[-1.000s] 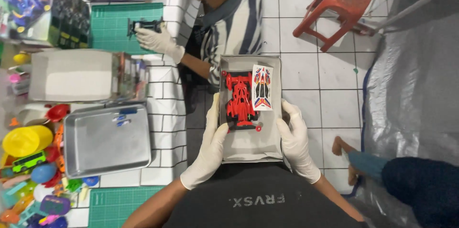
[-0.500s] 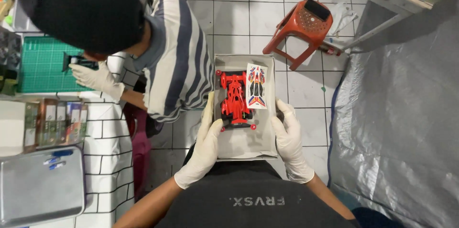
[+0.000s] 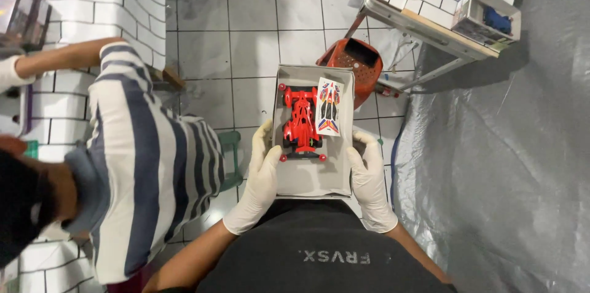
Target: The person assembles a red and black toy car on a green cutting mat, attaching wheels and body parts. They then place the completed toy into a cardboard box and add a sticker sheet. Finally, they open a new box containing a yellow toy truck.
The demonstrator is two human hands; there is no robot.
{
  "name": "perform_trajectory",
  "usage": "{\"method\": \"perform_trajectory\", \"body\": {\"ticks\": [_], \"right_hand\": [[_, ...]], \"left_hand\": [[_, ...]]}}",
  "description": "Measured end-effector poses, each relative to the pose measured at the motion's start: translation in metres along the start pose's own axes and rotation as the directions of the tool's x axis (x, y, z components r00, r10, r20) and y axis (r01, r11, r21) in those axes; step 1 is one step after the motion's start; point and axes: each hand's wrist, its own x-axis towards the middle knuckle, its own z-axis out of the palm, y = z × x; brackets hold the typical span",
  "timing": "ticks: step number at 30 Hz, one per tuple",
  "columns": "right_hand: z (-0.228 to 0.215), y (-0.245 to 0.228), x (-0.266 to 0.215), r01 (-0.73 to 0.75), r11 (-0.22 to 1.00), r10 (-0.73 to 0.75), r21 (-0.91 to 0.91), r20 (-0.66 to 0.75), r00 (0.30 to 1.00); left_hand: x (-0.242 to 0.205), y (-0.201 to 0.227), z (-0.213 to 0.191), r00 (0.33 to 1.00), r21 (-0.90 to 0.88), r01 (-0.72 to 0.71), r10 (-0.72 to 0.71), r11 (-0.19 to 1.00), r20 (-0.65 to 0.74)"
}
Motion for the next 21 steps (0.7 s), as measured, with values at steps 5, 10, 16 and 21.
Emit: {"method": "perform_trajectory", "body": {"ticks": [5,10,16,21], "right_hand": [[-0.03,0.01,0.101,0.001,1.0,-0.004,-0.031,-0.08,0.997],[-0.07,0.039,0.191,-0.009,0.996,-0.004,-0.089,-0.143,0.99],[-0.144,0.067,0.298,-0.08,0.992,0.07,-0.094,-0.108,0.992],[-0.23,0.079,0.41,-0.083,0.939,0.112,0.333,-0.068,0.991]], "left_hand": [[0.104,0.018,0.064,0.999,0.036,0.012,-0.014,0.999,0.051],[0.191,0.005,0.106,0.986,0.065,0.037,-0.047,0.997,0.158],[0.284,-0.025,0.181,0.946,0.038,0.143,-0.148,0.989,0.287],[0.359,-0.074,0.267,0.917,0.182,0.185,-0.236,0.966,0.323]]}}
